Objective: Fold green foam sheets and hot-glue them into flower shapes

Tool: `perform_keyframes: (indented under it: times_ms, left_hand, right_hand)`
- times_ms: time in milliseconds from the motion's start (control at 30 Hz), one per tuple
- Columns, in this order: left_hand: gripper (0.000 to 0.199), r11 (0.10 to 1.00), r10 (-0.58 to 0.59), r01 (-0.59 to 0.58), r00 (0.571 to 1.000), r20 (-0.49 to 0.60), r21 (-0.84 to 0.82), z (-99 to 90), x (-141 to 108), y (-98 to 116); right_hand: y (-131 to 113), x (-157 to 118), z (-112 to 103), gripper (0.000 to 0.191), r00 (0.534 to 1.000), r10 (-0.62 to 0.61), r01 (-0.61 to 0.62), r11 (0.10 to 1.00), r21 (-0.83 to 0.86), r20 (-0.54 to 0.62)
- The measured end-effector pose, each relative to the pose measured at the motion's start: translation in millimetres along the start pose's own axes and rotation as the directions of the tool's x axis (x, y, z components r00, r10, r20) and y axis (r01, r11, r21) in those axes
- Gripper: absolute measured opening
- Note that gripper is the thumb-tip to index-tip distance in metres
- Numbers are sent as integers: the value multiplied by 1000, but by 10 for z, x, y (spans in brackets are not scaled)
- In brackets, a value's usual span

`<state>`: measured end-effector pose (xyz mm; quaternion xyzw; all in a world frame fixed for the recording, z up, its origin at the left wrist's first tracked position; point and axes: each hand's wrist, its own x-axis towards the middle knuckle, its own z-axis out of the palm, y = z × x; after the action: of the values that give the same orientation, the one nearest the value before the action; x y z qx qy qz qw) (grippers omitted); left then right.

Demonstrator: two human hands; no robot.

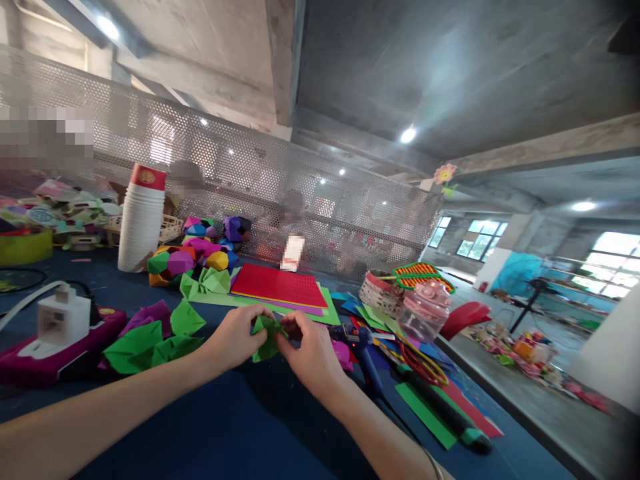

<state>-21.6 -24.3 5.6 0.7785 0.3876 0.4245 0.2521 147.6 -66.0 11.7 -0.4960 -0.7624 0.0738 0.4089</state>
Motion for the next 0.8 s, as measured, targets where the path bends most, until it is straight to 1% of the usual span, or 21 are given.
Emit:
perform_keyframes:
  times_ms: [67, 100, 167, 267, 333, 367, 400, 467, 567, 700, 800]
  left_hand:
    - [25, 997, 15, -13, 1000, 21, -78, 26, -2, -5]
    - [23, 991, -4, 8, 999, 32, -133, 41, 3, -12]
    - [18, 960, -99, 113, 993, 68, -258, 63, 15, -19]
    - [20, 871, -258, 303, 952, 166, -386, 73, 18, 14]
    - [24, 829, -316, 374, 927, 204, -417, 73, 10, 50]
    - [25, 823, -324, 381, 924, 203, -421, 75, 5, 63]
    - [25, 828, -314, 368, 929, 194, -423, 79, 2, 68]
    - [24, 855, -257, 303, 952, 163, -421, 91, 4, 52]
    - [21, 896, -177, 216, 975, 136, -388, 110, 18, -13]
    - [19, 934, -117, 152, 985, 123, -324, 108, 25, -63]
    - [17, 960, -39, 69, 992, 116, -273, 92, 13, -47]
  right_hand:
    - [29, 1, 11, 10, 999, -49, 49, 998, -41, -4]
    - [41, 0, 17, 10, 998, -65, 65, 996, -55, -6]
    - [54, -5, 25, 10, 997, -81, 80, 994, -71, -15]
    - [43, -16, 26, 9, 996, -84, 82, 993, -89, -18]
    - [23, -21, 16, 9, 995, -99, 97, 988, -119, -12]
    - [14, -21, 9, 10, 993, -117, 114, 984, -138, -12]
    - [6, -20, 3, 10, 990, -140, 136, 978, -159, -11]
    - [-4, -18, -6, 9, 983, -185, 180, 964, -195, -9]
    - [-9, -17, -7, 7, 977, -211, 205, 955, -215, -6]
    - [-15, -9, 0, 7, 982, -186, 178, 971, -161, -38]
    - [-16, 9, 3, 9, 993, -108, 105, 993, -63, -55]
